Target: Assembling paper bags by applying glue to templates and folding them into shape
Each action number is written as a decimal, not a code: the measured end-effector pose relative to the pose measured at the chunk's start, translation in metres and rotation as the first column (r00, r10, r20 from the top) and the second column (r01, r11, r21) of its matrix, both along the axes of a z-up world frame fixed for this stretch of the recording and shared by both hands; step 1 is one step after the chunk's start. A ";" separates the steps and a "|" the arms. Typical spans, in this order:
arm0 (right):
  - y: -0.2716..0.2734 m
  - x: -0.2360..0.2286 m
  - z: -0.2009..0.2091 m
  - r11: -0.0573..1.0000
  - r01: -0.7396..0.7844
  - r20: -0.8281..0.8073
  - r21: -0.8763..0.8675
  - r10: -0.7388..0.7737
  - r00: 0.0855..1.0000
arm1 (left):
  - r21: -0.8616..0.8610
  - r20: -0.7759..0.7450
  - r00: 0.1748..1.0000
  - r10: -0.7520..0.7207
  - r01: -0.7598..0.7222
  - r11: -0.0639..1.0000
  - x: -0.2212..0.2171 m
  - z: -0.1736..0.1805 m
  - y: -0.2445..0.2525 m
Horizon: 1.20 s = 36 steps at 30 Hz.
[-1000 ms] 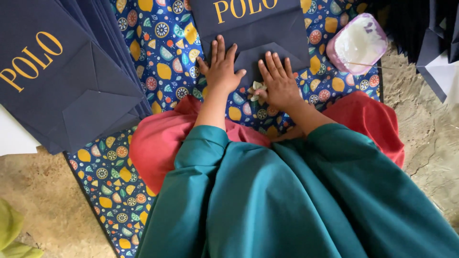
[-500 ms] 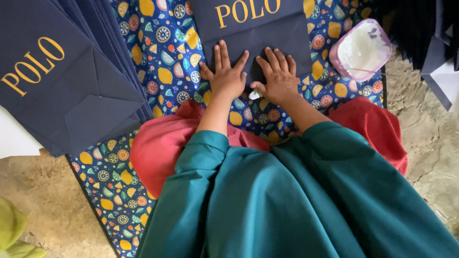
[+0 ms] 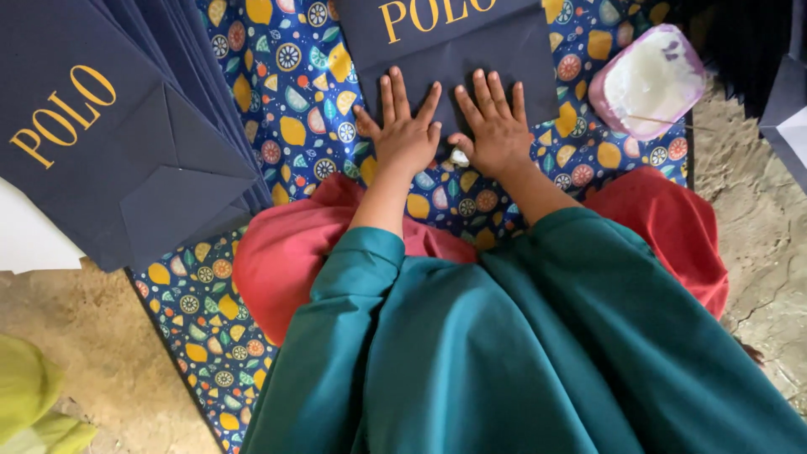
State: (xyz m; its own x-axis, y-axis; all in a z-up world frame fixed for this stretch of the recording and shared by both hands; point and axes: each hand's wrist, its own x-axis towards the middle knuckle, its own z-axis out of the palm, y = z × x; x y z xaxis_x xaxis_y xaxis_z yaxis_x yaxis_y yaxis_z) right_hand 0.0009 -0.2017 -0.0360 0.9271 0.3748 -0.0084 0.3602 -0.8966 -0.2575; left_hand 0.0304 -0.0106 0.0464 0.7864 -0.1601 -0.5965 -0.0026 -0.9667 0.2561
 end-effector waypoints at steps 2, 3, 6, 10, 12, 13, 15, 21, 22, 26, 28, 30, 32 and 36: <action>0.000 0.004 -0.001 1.000 0.020 0.037 -0.001 -0.020 0.999 | 0.013 -0.030 1.000 -0.002 0.003 1.000 0.005 0.006 -0.002; 0.000 0.005 0.001 1.000 0.023 0.038 -0.003 -0.023 0.999 | 0.011 -0.029 1.000 -0.005 0.005 1.000 0.005 0.002 -0.003; 0.002 0.003 0.004 0.999 0.030 0.002 -0.020 -0.030 1.000 | 0.012 0.028 1.000 -0.006 0.006 1.000 0.002 -0.005 -0.002; 0.001 0.004 0.004 1.000 0.019 -0.004 -0.007 -0.019 1.000 | 0.014 0.008 1.000 -0.002 0.002 1.000 0.003 -0.004 -0.002; 0.002 0.002 0.006 1.000 0.010 0.004 -0.001 -0.010 1.000 | 0.014 0.016 1.000 -0.009 0.009 1.000 0.001 -0.004 -0.002; 0.003 0.002 0.008 0.999 0.033 -0.001 0.006 -0.033 0.999 | 0.009 0.021 1.000 -0.005 0.005 1.000 0.001 -0.004 -0.002; 0.004 0.002 0.011 0.998 0.056 0.002 0.013 -0.056 0.998 | 0.004 0.033 0.999 0.000 0.000 1.000 0.002 -0.004 -0.003; 0.006 0.002 0.011 0.996 0.092 -0.010 -0.016 -0.092 0.996 | 0.029 -0.013 1.000 -0.011 0.012 1.000 0.002 -0.004 -0.002; 0.006 0.003 0.011 0.995 0.093 -0.011 -0.021 -0.094 0.996 | 0.012 0.038 0.999 -0.012 0.012 1.000 0.002 -0.010 -0.001; 0.005 0.002 0.013 0.995 0.098 -0.046 -0.026 -0.099 0.994 | -0.025 0.144 0.990 0.008 -0.004 1.000 -0.006 -0.022 0.000; 0.005 0.002 0.014 0.995 0.101 -0.039 -0.022 -0.101 0.994 | -0.015 0.166 0.986 0.005 -0.003 1.000 -0.006 -0.024 -0.001; 0.006 0.001 0.014 0.995 0.099 -0.034 -0.015 -0.100 0.994 | -0.002 0.187 0.982 0.007 -0.006 1.000 -0.008 -0.025 -0.001; 0.006 0.002 0.013 0.995 0.099 -0.033 -0.022 -0.100 0.994 | -0.001 0.172 0.985 0.010 -0.010 1.000 -0.007 -0.024 -0.002; -0.001 0.001 0.004 0.997 0.081 0.025 -0.009 -0.081 0.996 | 0.023 0.278 0.960 -0.031 0.025 0.999 -0.013 -0.048 0.000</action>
